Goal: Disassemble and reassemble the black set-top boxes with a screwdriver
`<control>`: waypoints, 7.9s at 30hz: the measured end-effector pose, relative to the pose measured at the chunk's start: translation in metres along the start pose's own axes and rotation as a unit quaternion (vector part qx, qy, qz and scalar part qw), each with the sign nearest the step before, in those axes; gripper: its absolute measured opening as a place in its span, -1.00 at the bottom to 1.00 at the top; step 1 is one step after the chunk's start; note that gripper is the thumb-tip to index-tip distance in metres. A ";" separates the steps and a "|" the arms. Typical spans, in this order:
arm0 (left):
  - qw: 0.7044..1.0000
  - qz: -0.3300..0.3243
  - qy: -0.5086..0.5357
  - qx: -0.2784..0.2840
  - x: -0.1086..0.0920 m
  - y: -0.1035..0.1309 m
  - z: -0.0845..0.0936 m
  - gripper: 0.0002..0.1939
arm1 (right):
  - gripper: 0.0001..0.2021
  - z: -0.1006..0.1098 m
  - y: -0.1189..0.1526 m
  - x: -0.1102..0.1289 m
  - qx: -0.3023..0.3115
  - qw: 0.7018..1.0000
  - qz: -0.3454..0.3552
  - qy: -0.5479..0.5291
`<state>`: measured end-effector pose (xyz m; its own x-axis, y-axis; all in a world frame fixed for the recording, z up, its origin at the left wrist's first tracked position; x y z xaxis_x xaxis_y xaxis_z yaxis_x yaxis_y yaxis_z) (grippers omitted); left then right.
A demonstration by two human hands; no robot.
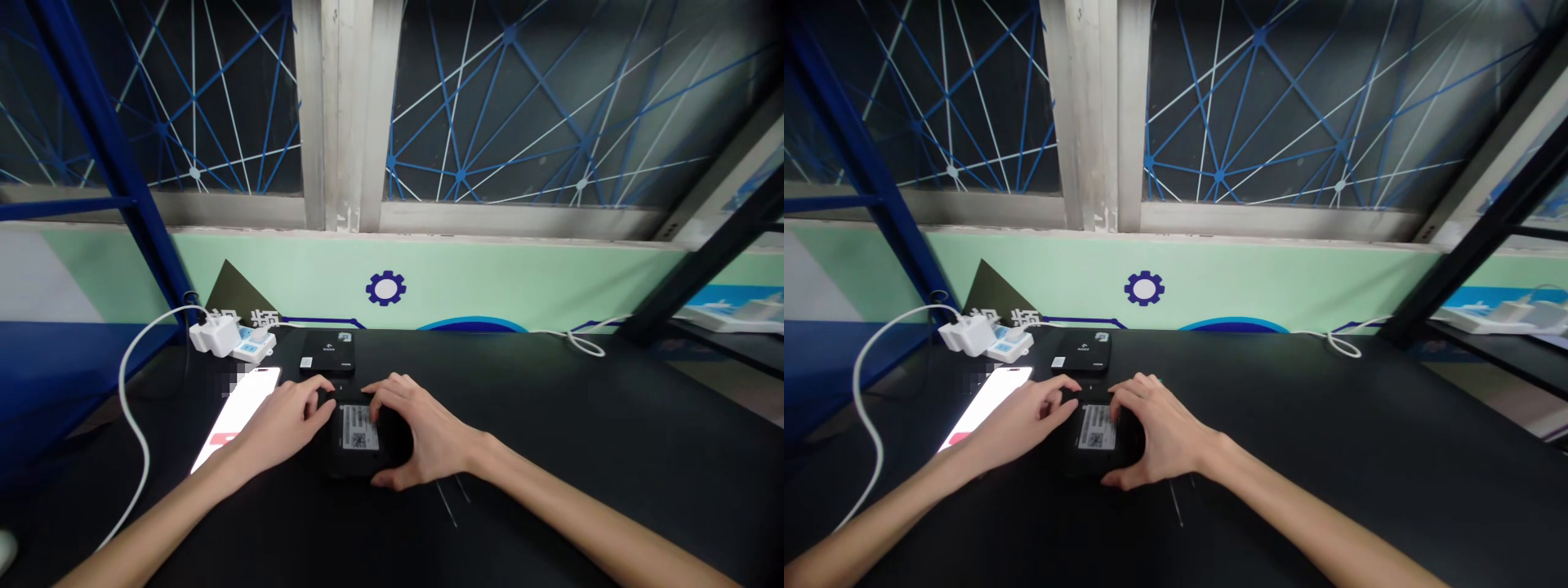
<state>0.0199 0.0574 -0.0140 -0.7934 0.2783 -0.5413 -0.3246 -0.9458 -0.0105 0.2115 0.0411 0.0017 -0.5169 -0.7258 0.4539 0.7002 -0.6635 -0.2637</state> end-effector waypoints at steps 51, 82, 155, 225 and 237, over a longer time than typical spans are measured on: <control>0.983 -0.042 -0.095 0.151 0.000 0.007 -0.006 0.17 | -0.43 0.005 -0.001 0.001 0.061 0.998 -0.003 0.033; 0.984 -0.037 -0.039 0.170 0.006 0.008 -0.003 0.06 | -0.27 0.041 0.004 -0.047 0.008 0.999 -0.039 0.011; 0.987 -0.115 -0.109 0.012 -0.015 0.007 0.014 -0.69 | -0.37 0.002 0.004 -0.065 -0.338 0.820 -0.209 -0.413; 0.986 -0.048 -0.122 0.108 -0.005 0.007 0.006 -0.05 | -0.49 -0.003 0.010 -0.082 -0.380 0.774 -0.235 -0.449; 0.981 -0.135 -0.121 0.064 -0.018 0.011 0.009 -0.53 | -0.53 -0.004 0.009 -0.082 -0.367 0.787 -0.231 -0.439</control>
<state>0.0260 0.0439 0.0033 -0.7632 0.5627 -0.3176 -0.5903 -0.8071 -0.0117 0.2583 0.0942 -0.0411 0.1325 -0.1854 0.9737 -0.1019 -0.9797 -0.1727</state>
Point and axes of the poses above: each hand's wrist, its own y-axis away from the middle knuckle, its own z-axis out of the back of the hand, x = y × z, the point moved 6 cm from there along -y, towards the middle knuckle, and after that the axes turned 1 degree about y, right-handed, at the moved point
